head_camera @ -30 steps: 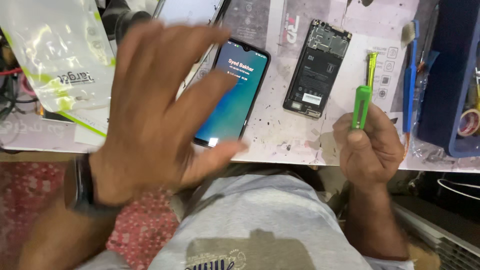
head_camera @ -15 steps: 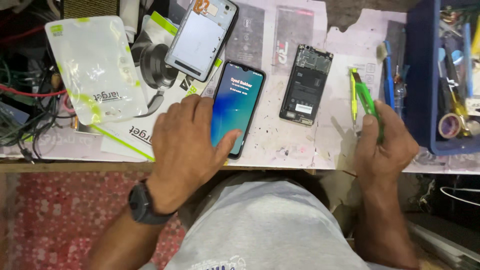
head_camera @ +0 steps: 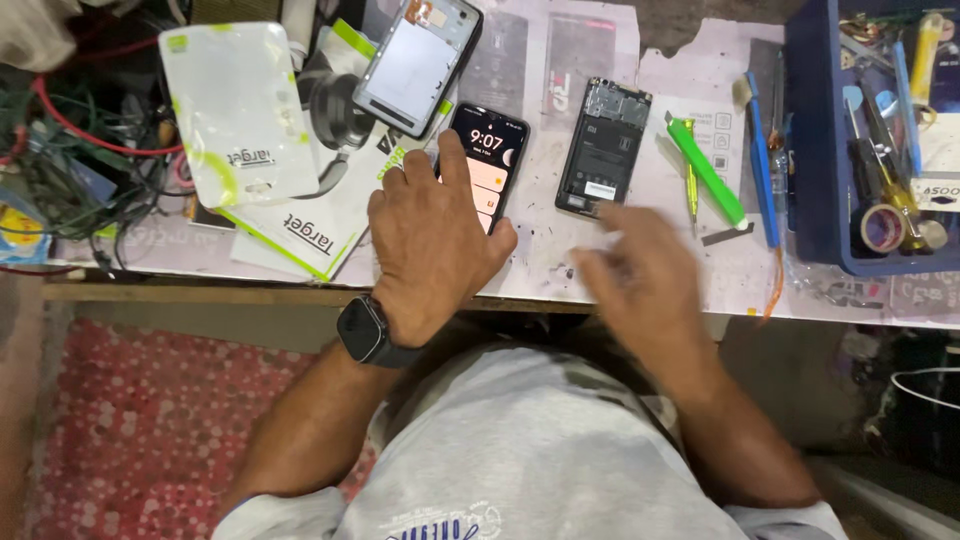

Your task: The person tests a smartphone by interacting with the touchscreen and adjusting the volume. They then use a green screwdriver to unscrew and remove a metal bracket from the internal chassis of a disassembled smartphone.

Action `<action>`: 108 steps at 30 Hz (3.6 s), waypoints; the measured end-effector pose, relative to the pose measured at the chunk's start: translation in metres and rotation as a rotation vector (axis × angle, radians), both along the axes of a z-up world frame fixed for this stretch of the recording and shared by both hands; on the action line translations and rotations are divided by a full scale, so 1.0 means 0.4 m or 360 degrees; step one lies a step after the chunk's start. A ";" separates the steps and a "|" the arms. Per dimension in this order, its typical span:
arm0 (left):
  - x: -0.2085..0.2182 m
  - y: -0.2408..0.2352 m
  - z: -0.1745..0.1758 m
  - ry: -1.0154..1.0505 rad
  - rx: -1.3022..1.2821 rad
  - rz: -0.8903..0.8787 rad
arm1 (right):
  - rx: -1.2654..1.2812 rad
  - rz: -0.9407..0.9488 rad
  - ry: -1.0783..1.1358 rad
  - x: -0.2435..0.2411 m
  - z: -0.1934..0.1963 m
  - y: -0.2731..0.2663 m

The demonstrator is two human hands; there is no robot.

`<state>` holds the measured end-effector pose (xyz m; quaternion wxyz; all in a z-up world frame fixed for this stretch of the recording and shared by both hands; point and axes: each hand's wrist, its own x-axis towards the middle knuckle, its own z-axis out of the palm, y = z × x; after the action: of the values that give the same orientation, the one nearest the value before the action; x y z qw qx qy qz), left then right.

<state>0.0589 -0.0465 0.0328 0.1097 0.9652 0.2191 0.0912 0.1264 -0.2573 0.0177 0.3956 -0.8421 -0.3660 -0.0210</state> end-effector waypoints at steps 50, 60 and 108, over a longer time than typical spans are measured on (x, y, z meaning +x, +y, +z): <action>0.192 0.166 -0.083 -0.0676 -0.3932 -0.1250 | 0.0477 0.0451 0.1599 0.076 -0.017 0.187; 0.189 0.167 -0.066 -0.0675 -0.3867 -0.1222 | 0.0480 0.0443 0.1441 0.083 -0.020 0.173; 0.204 0.174 -0.087 -0.0751 -0.3778 -0.1011 | 0.0690 0.0588 0.1391 0.094 -0.058 0.165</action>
<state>0.1404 0.0229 -0.0019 0.9650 0.2410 -0.1013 -0.0222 0.1641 -0.1912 -0.0053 0.6738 -0.5925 -0.2965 0.3273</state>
